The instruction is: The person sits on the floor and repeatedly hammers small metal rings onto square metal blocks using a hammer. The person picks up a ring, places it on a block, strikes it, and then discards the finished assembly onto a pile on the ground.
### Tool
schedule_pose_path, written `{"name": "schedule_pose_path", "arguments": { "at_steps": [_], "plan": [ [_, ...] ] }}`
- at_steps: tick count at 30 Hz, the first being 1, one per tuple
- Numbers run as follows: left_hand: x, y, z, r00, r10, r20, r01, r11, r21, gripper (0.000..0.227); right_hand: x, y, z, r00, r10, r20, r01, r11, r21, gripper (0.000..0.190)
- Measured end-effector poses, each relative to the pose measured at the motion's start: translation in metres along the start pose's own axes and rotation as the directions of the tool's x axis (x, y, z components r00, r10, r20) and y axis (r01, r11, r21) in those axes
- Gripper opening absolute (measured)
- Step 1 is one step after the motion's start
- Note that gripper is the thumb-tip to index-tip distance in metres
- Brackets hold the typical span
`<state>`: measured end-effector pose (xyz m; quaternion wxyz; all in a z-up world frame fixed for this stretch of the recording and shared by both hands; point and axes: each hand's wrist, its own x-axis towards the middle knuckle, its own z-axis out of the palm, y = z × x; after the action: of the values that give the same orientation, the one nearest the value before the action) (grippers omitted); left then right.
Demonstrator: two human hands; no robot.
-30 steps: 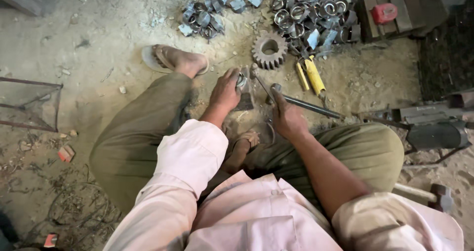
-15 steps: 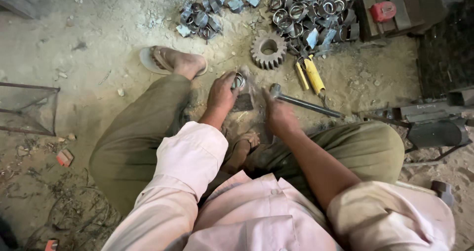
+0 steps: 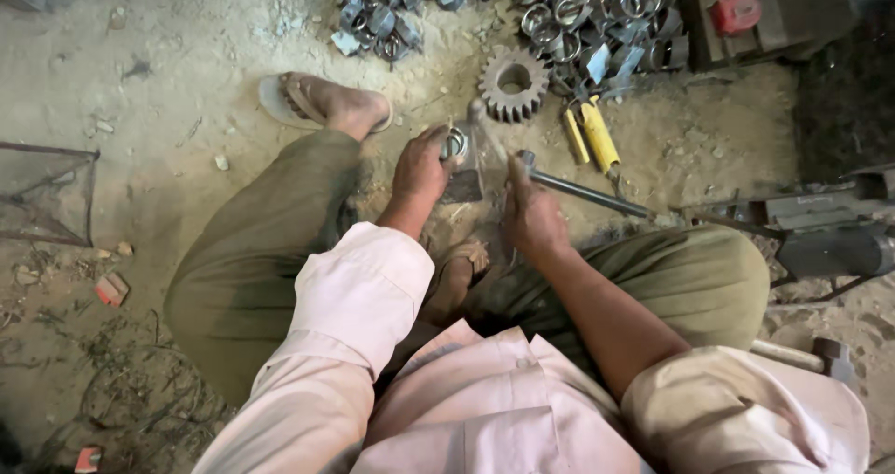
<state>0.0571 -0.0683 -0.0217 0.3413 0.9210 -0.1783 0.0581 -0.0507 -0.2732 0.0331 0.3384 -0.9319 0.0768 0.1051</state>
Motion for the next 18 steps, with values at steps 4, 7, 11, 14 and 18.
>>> {"name": "schedule_pose_path", "arguments": {
  "at_steps": [4, 7, 11, 14, 18],
  "plan": [
    [0.004, 0.003, -0.001, 1.0, -0.019, 0.014, 0.019, 0.999, 0.048, 0.055, 0.002, -0.001, 0.002, 0.999, -0.041, 0.006, 0.041, 0.999, 0.025, 0.062],
    [0.003, 0.005, -0.004, 0.999, 0.015, -0.03, -0.013, 0.999, 0.05, 0.053, 0.004, 0.0, 0.001, 0.998, 0.023, 0.064, -0.024, 0.999, 0.025, 0.061],
    [0.002, 0.019, -0.001, 0.986, -0.168, 0.006, 0.166, 0.976, 0.143, 0.059, 0.0, 0.009, 0.005, 0.992, -0.08, -0.098, 0.092, 0.987, 0.129, 0.049],
    [0.005, 0.037, -0.007, 0.966, -0.259, 0.014, 0.252, 0.952, 0.176, 0.067, 0.003, 0.019, 0.004, 0.944, -0.237, -0.229, 0.281, 0.943, 0.18, 0.05],
    [0.0, 0.039, -0.012, 0.998, 0.027, -0.05, -0.007, 0.929, 0.369, 0.073, 0.001, 0.033, 0.004, 0.973, -0.168, -0.156, 0.184, 0.979, 0.093, 0.051]
  ]
}}
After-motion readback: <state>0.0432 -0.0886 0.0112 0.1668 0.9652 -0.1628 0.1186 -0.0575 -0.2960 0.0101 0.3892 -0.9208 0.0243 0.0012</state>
